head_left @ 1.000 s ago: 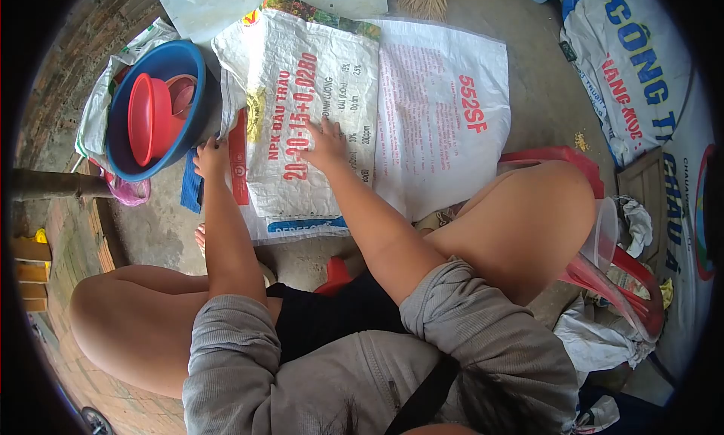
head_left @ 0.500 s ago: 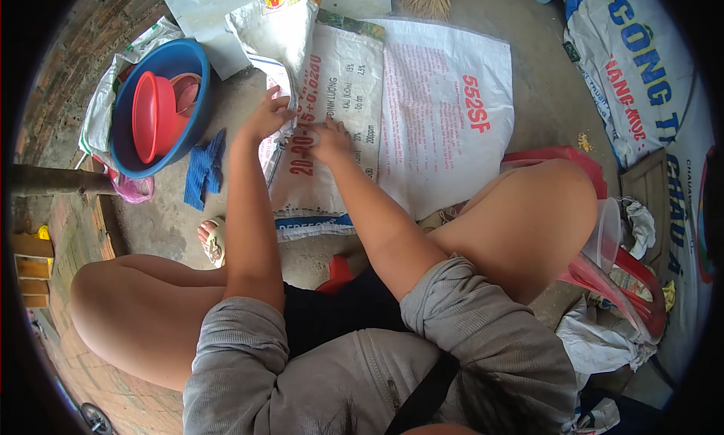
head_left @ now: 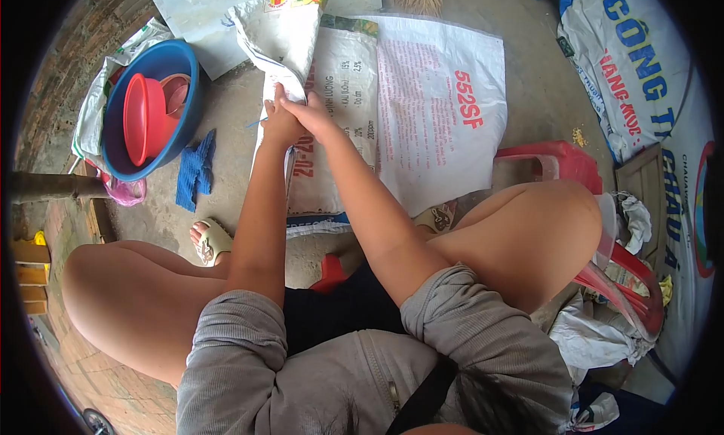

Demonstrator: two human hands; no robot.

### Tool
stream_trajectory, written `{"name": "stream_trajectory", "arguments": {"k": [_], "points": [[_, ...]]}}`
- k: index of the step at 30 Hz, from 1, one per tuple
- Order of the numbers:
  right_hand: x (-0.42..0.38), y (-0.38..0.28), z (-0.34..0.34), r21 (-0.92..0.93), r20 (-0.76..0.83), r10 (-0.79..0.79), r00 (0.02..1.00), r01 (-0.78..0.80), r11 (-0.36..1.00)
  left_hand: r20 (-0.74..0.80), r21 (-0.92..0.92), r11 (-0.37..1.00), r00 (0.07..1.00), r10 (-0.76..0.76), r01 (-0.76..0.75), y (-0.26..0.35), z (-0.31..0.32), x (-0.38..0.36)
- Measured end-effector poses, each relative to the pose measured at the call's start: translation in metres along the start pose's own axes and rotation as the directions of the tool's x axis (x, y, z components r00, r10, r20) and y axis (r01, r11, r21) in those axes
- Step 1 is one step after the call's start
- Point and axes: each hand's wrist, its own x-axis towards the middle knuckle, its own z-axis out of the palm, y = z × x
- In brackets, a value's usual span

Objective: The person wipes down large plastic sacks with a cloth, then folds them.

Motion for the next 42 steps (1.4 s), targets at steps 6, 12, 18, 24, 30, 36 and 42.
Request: {"name": "stream_trajectory", "arguments": {"k": [6,12,18,24,30,36,42], "points": [[0.011,0.021,-0.013,0.375,-0.197,0.135,0.971,-0.053,0.926,0.223,-0.573,0.820,0.962,0.158,-0.002,-0.018,-0.023,0.011],[0.022,0.039,-0.015,0.304,-0.204,0.057,0.977,0.008,0.953,0.032,-0.632,0.764,0.989,-0.148,0.134,-0.031,-0.001,0.009],[-0.011,0.017,-0.024,-0.505,-0.396,-0.187,0.899,-0.043,0.862,0.057,-0.339,0.846,0.907,-0.417,0.410,-0.029,0.007,-0.003],[-0.009,0.049,-0.059,-0.483,-0.709,-0.085,0.700,-0.394,0.782,-0.119,-0.446,0.836,0.905,-0.409,0.319,-0.053,0.004,-0.009],[-0.019,0.079,-0.065,-0.642,-0.580,-0.088,0.810,-0.388,0.661,-0.146,-0.563,0.767,0.877,-0.458,0.307,-0.097,0.001,-0.004],[-0.019,0.085,-0.058,-0.654,-0.318,-0.061,0.946,-0.172,0.737,-0.274,-0.636,0.751,0.856,-0.437,0.180,-0.097,-0.058,-0.020],[-0.021,0.072,0.015,-0.523,-0.003,0.021,1.000,-0.020,0.852,-0.333,-0.226,0.866,0.800,-0.499,0.447,-0.117,-0.150,-0.015]]}}
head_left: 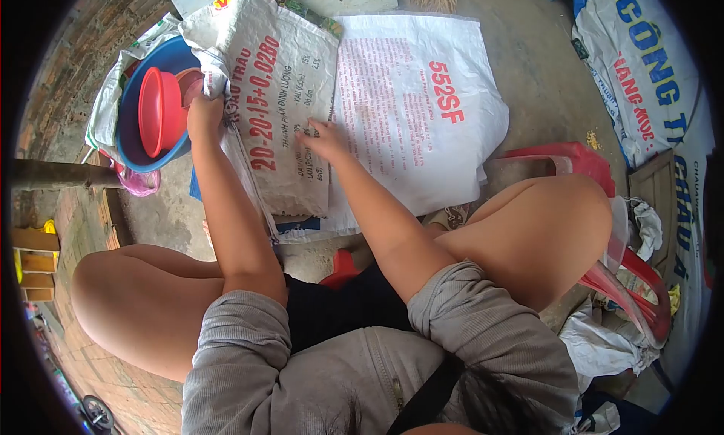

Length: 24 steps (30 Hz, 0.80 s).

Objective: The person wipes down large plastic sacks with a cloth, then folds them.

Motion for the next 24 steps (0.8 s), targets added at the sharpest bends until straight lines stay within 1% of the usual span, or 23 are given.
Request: {"name": "stream_trajectory", "arguments": {"k": [2,3,4,5,6,7,8,9,10,11,12,13,14,15,17,19,20,22,23,24], "points": [[-0.006,-0.001,-0.005,0.010,0.055,-0.013,0.998,0.013,1.000,-0.045,0.136,0.990,0.998,0.033,-0.027,0.053,-0.017,-0.036],[0.001,0.001,0.007,0.137,0.071,-0.039,0.997,0.029,0.990,-0.003,0.174,0.983,0.999,0.053,-0.052,0.072,-0.029,-0.046],[0.002,-0.002,0.007,0.139,0.073,-0.040,0.997,0.030,0.990,0.005,0.238,0.970,0.999,0.041,-0.041,0.099,-0.038,-0.060],[0.001,-0.004,0.002,0.310,0.150,-0.043,0.988,-0.006,0.951,0.044,0.248,0.966,0.997,0.061,-0.070,0.123,-0.044,-0.071],[0.000,-0.005,-0.003,0.466,0.226,-0.058,0.972,-0.056,0.883,0.084,0.256,0.962,0.993,0.078,-0.097,0.141,-0.044,-0.080],[0.003,-0.005,-0.009,0.469,0.293,-0.027,0.956,-0.119,0.875,0.118,0.274,0.951,0.986,0.116,-0.145,0.155,-0.036,-0.086],[0.003,-0.005,-0.016,0.467,0.297,-0.027,0.955,-0.120,0.876,0.152,0.291,0.937,0.976,0.153,-0.192,0.169,-0.029,-0.092],[-0.003,0.000,-0.035,0.551,0.332,0.050,0.942,-0.237,0.800,0.197,0.284,0.937,0.969,0.149,-0.202,0.192,-0.019,-0.111],[0.000,-0.002,-0.039,0.620,0.375,0.132,0.917,-0.355,0.700,0.252,0.274,0.938,0.957,0.143,-0.212,0.202,-0.011,-0.116],[0.007,0.012,-0.044,0.631,0.275,0.045,0.960,-0.216,0.745,0.319,0.275,0.934,0.938,0.135,-0.228,0.213,0.000,-0.126],[0.020,0.040,-0.050,0.632,0.222,0.000,0.975,-0.144,0.762,0.385,0.274,0.930,0.914,0.128,-0.245,0.225,0.013,-0.139],[0.037,0.073,-0.054,0.627,0.167,-0.044,0.985,-0.072,0.776,0.341,0.272,0.928,0.927,0.154,-0.255,0.229,0.042,-0.148],[0.036,0.074,-0.069,0.669,0.143,-0.032,0.989,-0.073,0.740,0.297,0.269,0.926,0.938,0.181,-0.264,0.232,0.072,-0.157],[0.039,0.087,-0.085,0.715,0.121,-0.022,0.992,-0.072,0.695,0.359,0.230,0.935,0.916,0.178,-0.271,0.240,0.084,-0.171],[0.033,0.103,-0.131,0.837,0.106,0.069,0.992,-0.126,0.533,0.460,0.169,0.940,0.867,0.191,-0.297,0.253,0.108,-0.201],[0.027,0.116,-0.173,0.909,0.070,0.160,0.985,-0.129,0.396,0.535,0.121,0.941,0.819,0.206,-0.316,0.247,0.138,-0.218],[0.025,0.123,-0.191,0.929,0.045,0.205,0.978,-0.116,0.350,0.541,0.115,0.940,0.814,0.212,-0.320,0.243,0.147,-0.224],[0.020,0.134,-0.220,0.953,-0.010,0.289,0.957,-0.078,0.292,0.611,0.059,0.929,0.749,0.255,-0.365,0.231,0.169,-0.232],[0.020,0.150,-0.229,0.951,-0.068,0.337,0.939,-0.042,0.308,0.656,0.025,0.912,0.695,0.293,-0.409,0.217,0.196,-0.225],[0.017,0.158,-0.232,0.943,-0.108,0.369,0.923,-0.022,0.331,0.662,0.019,0.912,0.688,0.296,-0.411,0.208,0.215,-0.218]]}}
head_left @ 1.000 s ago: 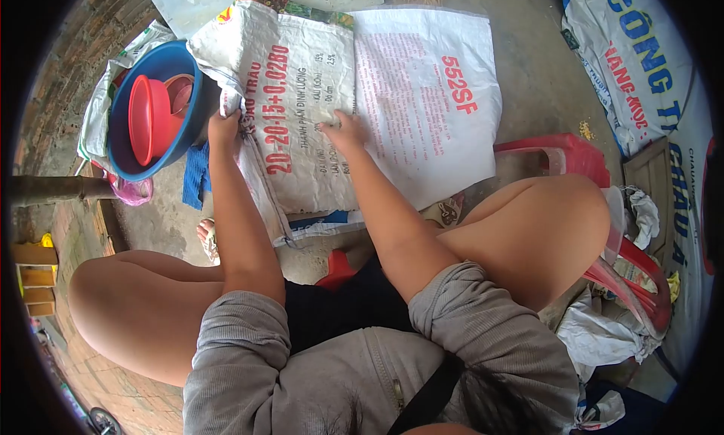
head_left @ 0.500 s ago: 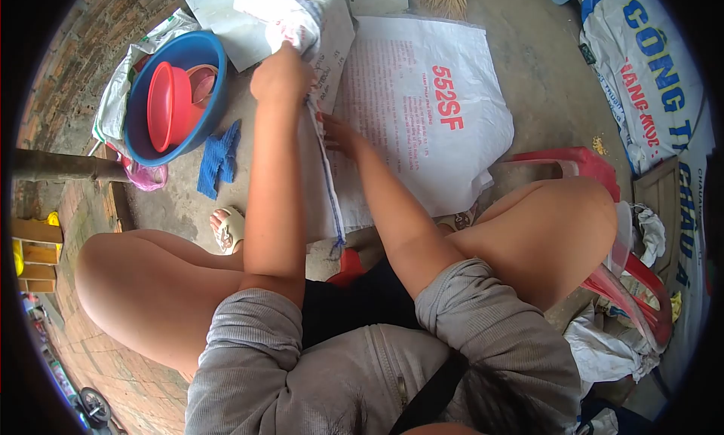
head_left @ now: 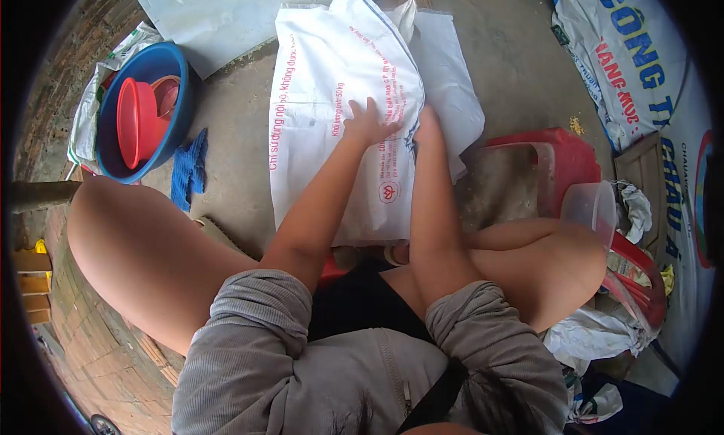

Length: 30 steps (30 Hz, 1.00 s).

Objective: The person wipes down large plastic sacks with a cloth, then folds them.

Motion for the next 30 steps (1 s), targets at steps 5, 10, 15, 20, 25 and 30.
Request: {"name": "stream_trajectory", "arguments": {"k": [5,10,15,20,25,30], "points": [[-0.048,0.007,0.024,-0.646,-0.342,-0.667,0.662,0.349,0.679,0.133,-0.543,0.839,0.984,0.117,-0.027,-0.057,-0.008,0.037],[-0.040,0.020,0.033,-0.711,-0.163,-0.616,0.770,0.342,0.615,-0.633,-0.201,0.939,0.694,-0.342,0.279,-0.118,-0.044,0.015],[-0.012,0.040,0.024,-0.472,-0.203,-0.501,0.841,0.364,0.803,-0.279,-0.704,0.708,0.895,-0.348,0.055,-0.218,-0.034,0.031],[-0.030,0.027,0.038,-0.131,-0.091,-0.340,0.936,0.327,0.936,-0.135,-0.868,0.495,0.943,-0.304,0.036,-0.196,-0.053,-0.002],[-0.052,-0.002,0.078,-0.009,0.092,-0.080,0.992,0.081,0.997,0.173,-0.985,-0.001,0.981,-0.093,0.173,-0.221,-0.080,-0.016],[-0.062,-0.021,0.128,-0.113,0.369,-0.024,0.929,0.070,0.991,0.096,-0.988,-0.132,0.986,-0.140,0.078,-0.227,-0.082,-0.046]]}}
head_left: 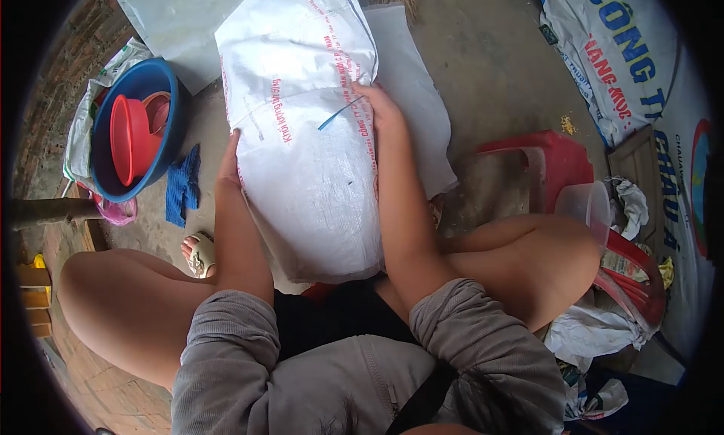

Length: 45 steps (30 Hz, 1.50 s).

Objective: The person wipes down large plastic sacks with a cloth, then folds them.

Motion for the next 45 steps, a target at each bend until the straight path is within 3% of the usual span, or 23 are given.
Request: {"name": "stream_trajectory", "arguments": {"k": [4,6,7,8,10,11,14,18,22,23,24,25,26,29,31,32,34,37,40,41,43,44,45], "points": [[0.018,0.004,-0.009,-0.150,-0.046,0.037,0.998,-0.044,0.988,0.118,-0.178,0.984,0.993,-0.001,0.022,-0.003,-0.023,-0.013],[0.037,0.035,-0.024,-0.651,-0.332,-0.276,0.902,-0.007,0.759,0.030,-0.025,0.997,0.997,-0.066,0.067,0.001,-0.044,0.004],[0.032,0.046,-0.021,-0.786,-0.427,-0.343,0.837,-0.155,0.599,-0.068,0.119,0.985,0.991,-0.118,0.125,0.002,-0.047,0.008],[0.025,0.059,-0.018,-0.786,-0.424,-0.343,0.838,-0.152,0.599,-0.069,0.119,0.985,0.991,-0.114,0.122,0.000,-0.050,0.009],[-0.004,0.076,0.003,-0.923,-0.381,-0.530,0.757,-0.278,0.266,-0.236,0.213,0.966,0.967,-0.093,0.145,-0.003,-0.050,0.011],[0.001,0.096,-0.005,-0.952,-0.297,-0.567,0.768,-0.196,0.233,-0.268,0.204,0.970,0.960,-0.074,0.132,-0.006,-0.054,0.015],[-0.006,0.123,0.005,-0.978,-0.207,-0.472,0.857,-0.197,0.072,-0.410,0.338,0.933,0.912,0.030,0.121,0.009,-0.049,0.013],[-0.001,0.125,0.028,-0.955,-0.256,-0.227,0.940,-0.210,0.209,-0.318,0.476,0.879,0.937,0.143,0.028,0.084,-0.034,0.006],[0.017,0.151,0.051,-0.954,-0.011,0.060,0.998,-0.028,0.297,-0.213,0.840,0.539,0.870,0.444,-0.069,0.152,0.005,-0.001],[0.026,0.165,0.057,-0.936,0.026,0.036,0.999,0.011,0.352,-0.132,0.930,0.362,0.854,0.503,-0.069,0.161,0.039,-0.019],[0.036,0.178,0.059,-0.912,0.060,0.011,0.998,0.051,0.407,-0.135,0.883,0.442,0.817,0.561,-0.158,0.155,0.081,-0.044],[0.040,0.172,0.059,-0.863,0.112,0.056,0.992,0.069,0.501,-0.078,0.921,0.349,0.793,0.604,-0.175,0.150,0.078,-0.022],[0.043,0.165,0.057,-0.803,0.174,0.105,0.979,0.079,0.591,-0.012,0.955,0.232,0.755,0.656,-0.186,0.127,0.147,-0.057],[0.058,0.132,0.015,-0.455,0.149,0.352,0.924,-0.252,0.854,0.182,0.930,0.202,0.863,0.471,-0.306,0.081,0.223,-0.078],[0.046,0.096,-0.013,-0.182,0.117,0.351,0.929,-0.327,0.927,0.280,0.867,0.321,0.906,0.316,-0.380,0.035,0.251,-0.066],[0.037,0.073,-0.028,-0.062,0.101,0.321,0.942,-0.316,0.947,0.332,0.837,0.368,0.910,0.248,-0.406,0.010,0.260,-0.061],[0.012,0.019,-0.053,0.128,0.052,0.245,0.968,-0.250,0.960,0.231,0.966,0.112,0.973,0.016,-0.231,-0.022,0.277,-0.063],[-0.020,-0.039,-0.088,0.172,-0.091,0.131,0.987,-0.114,0.978,0.310,0.951,0.002,0.949,-0.058,-0.310,-0.093,0.247,-0.014],[-0.010,-0.047,-0.123,-0.159,-0.329,-0.024,0.944,-0.031,0.987,0.420,0.907,0.083,0.900,-0.115,-0.412,-0.109,0.219,-0.001],[-0.010,-0.053,-0.125,-0.365,-0.351,-0.111,0.930,-0.027,0.931,0.494,0.843,0.343,0.850,-0.186,-0.415,-0.115,0.201,0.034],[-0.023,-0.057,-0.105,-0.642,-0.425,-0.276,0.862,-0.073,0.763,0.415,0.702,0.678,0.899,-0.141,-0.218,-0.083,0.178,0.053],[-0.033,-0.051,-0.088,-0.713,-0.471,-0.355,0.807,-0.112,0.692,0.224,0.625,0.776,0.972,-0.072,-0.086,-0.053,0.177,0.040],[-0.020,-0.025,-0.108,-0.694,-0.486,-0.354,0.799,-0.106,0.712,0.098,0.686,0.684,0.963,0.252,-0.248,-0.048,0.161,0.053]]}}
